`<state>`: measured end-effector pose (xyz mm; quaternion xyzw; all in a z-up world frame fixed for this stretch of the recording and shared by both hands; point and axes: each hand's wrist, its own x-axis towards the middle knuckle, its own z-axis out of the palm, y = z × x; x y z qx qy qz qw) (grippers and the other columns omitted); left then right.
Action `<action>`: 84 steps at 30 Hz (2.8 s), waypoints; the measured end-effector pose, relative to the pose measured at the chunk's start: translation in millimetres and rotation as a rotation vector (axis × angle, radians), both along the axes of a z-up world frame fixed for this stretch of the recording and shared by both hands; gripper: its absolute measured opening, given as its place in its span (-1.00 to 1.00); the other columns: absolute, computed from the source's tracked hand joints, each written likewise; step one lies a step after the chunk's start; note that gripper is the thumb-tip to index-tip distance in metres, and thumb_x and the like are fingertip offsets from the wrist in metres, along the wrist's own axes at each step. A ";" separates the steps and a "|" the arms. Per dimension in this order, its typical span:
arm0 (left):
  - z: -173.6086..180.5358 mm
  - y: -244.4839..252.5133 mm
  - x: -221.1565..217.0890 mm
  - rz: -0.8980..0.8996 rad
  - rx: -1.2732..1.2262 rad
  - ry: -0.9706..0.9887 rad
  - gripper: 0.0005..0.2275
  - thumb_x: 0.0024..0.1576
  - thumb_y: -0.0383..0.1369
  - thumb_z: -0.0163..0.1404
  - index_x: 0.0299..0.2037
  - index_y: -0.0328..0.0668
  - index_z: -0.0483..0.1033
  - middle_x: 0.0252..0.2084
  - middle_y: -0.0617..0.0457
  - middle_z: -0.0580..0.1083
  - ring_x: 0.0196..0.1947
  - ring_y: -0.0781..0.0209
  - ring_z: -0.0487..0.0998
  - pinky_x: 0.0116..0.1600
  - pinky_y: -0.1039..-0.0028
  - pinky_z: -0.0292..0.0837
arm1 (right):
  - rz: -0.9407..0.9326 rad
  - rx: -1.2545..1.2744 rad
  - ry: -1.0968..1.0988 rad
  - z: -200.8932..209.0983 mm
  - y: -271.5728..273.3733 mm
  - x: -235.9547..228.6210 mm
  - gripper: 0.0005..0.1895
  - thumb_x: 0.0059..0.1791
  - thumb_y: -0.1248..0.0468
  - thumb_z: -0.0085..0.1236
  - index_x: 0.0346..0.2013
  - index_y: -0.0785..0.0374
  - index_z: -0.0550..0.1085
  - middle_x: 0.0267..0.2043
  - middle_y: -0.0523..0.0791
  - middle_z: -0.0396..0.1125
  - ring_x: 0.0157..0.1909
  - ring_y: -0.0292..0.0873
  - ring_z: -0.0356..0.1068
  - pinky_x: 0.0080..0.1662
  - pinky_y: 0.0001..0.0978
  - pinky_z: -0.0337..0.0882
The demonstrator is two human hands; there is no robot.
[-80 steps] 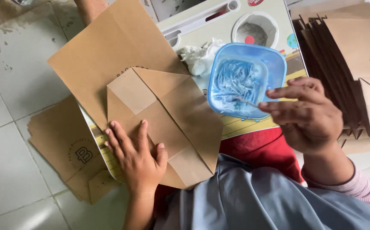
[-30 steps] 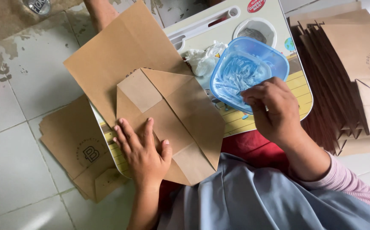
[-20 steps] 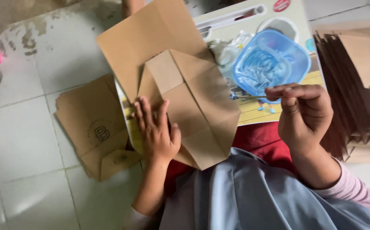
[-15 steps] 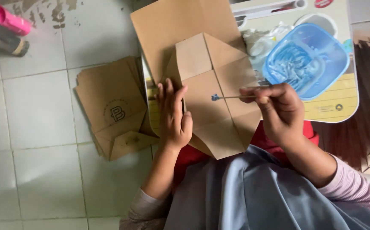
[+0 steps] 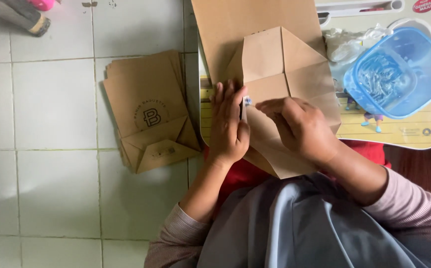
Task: Applying glue to paper bags and folding them to assemble
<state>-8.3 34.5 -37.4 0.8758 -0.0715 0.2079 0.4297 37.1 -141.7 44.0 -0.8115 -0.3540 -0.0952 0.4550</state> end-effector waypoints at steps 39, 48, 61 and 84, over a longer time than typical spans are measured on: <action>2.4 0.9 -0.1 -0.008 0.027 0.079 -0.37 0.07 -0.32 -0.19 0.46 -0.10 0.22 0.49 -0.22 0.20 0.54 -0.44 -0.02 0.56 -0.11 -0.31 | 0.154 -0.069 -0.050 5.2 -15.0 -32.5 -0.91 0.04 0.39 0.09 -0.21 0.33 0.53 -0.12 0.08 0.51 -0.13 0.16 0.55 -0.16 -0.06 0.55; 16.2 -9.6 2.2 0.048 0.328 0.113 -0.50 0.13 -0.23 -0.04 0.32 -0.11 0.44 0.46 -0.37 0.19 0.50 -0.55 -0.04 0.51 -0.31 -0.22 | -0.477 0.161 -0.025 29.9 -162.7 -4.5 -0.82 0.35 0.70 -0.17 -0.10 0.54 0.17 -0.07 0.39 0.41 -0.04 0.25 0.53 0.06 -0.03 0.59; 6.0 -16.4 6.1 0.132 0.481 -0.020 -0.47 0.04 -0.12 0.08 0.22 -0.15 0.52 0.37 -0.43 0.28 0.41 -0.58 0.16 0.45 -0.25 -0.14 | -0.394 -0.196 -0.293 -5.4 -158.3 36.1 -0.87 0.11 0.60 0.17 -0.25 0.38 0.55 -0.19 0.05 0.54 -0.20 0.16 0.51 -0.11 -0.09 0.50; 7.0 -17.0 5.4 0.127 0.490 -0.008 -0.48 0.05 -0.14 0.04 0.21 -0.18 0.51 0.37 -0.44 0.27 0.41 -0.57 0.17 0.46 -0.24 -0.15 | -0.515 -0.119 -0.122 -18.5 -162.3 46.3 -0.83 0.13 0.55 0.22 -0.16 0.22 0.58 -0.19 -0.07 0.56 -0.20 0.10 0.50 -0.04 -0.14 0.42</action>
